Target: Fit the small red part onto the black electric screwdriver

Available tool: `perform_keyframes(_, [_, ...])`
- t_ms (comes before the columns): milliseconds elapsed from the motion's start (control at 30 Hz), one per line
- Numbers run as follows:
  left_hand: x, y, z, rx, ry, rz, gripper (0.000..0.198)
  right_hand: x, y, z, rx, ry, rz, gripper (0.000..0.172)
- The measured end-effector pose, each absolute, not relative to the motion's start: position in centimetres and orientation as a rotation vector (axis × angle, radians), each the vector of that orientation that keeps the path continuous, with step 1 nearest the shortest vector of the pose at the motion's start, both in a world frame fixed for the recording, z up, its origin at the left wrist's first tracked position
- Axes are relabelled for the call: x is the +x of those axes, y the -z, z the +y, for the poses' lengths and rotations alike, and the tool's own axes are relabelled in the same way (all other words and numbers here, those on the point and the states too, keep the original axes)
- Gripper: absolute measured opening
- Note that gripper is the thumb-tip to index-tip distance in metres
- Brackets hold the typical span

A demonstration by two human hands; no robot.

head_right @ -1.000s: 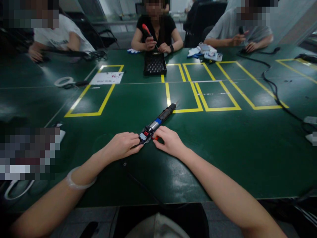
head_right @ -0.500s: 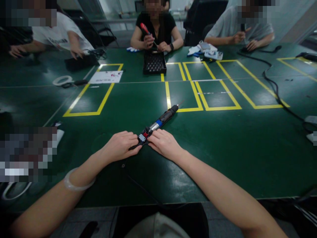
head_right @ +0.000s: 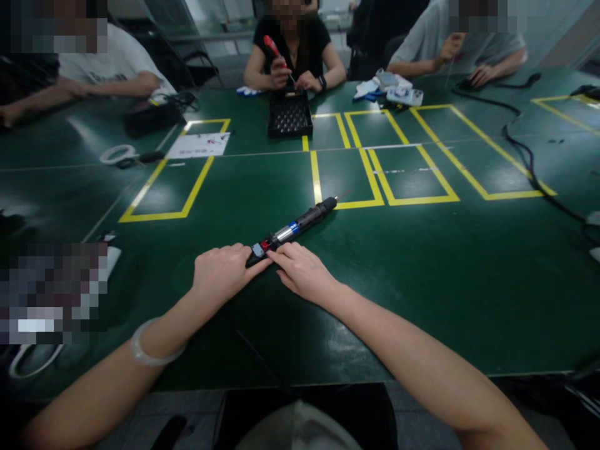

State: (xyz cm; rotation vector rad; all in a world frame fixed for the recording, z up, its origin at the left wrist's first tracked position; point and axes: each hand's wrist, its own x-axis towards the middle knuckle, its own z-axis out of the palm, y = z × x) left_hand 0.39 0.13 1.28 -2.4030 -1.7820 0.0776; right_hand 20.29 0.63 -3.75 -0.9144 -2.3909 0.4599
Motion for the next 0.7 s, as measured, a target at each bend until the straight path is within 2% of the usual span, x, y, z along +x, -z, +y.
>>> perform_keyframes(300, [0.1,-1.4,1.1,-2.354,-0.184,-1.975,0.074,20.4,3.3,0.3,-1.003,-0.497,-2.437,0.054])
perform_keyframes(500, [-2.1,-1.1,2.7,-2.231,-0.161,-2.033,0.081,21.1,2.9,0.3,-1.037,-0.516,-2.425,0.038])
perform_keyframes(700, [-6.0,-1.0,5.0,-2.151,-0.120,-2.183,0.079,21.4,2.9,0.4,-1.015,-0.511,-2.425,0.028])
